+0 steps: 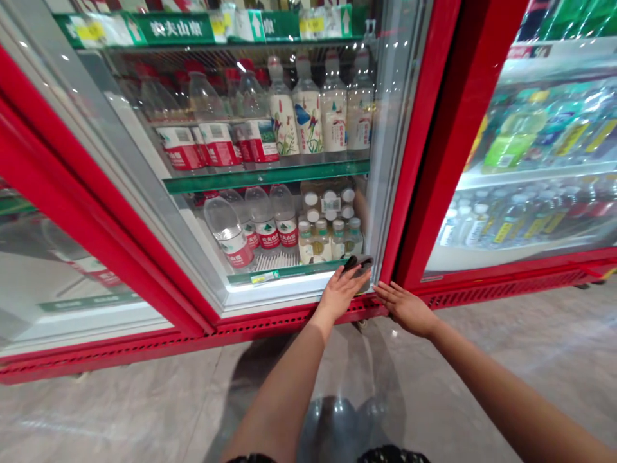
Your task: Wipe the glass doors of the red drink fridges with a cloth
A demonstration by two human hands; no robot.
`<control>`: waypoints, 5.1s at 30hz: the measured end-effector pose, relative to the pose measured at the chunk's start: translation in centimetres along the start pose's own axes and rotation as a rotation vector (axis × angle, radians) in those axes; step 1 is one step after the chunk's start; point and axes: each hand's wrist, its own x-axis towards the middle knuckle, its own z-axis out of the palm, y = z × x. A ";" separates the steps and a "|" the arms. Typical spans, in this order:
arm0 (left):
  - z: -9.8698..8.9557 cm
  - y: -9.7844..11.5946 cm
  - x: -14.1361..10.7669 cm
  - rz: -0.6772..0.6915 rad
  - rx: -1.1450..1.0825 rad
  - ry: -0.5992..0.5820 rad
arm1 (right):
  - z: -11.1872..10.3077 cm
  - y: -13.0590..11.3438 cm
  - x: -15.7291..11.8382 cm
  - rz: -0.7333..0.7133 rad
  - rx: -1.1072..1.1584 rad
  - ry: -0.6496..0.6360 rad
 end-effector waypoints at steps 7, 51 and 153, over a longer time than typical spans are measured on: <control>1.7 1.4 0.6 0.049 -0.016 -0.073 | -1.0 1.1 -1.6 0.079 0.002 -0.090; -0.7 -1.9 -1.3 -0.031 0.275 0.166 | -6.2 1.7 2.4 0.029 -0.159 0.360; -53.3 -31.3 -3.6 -0.466 0.338 0.714 | -49.1 -25.6 56.0 0.199 1.040 1.016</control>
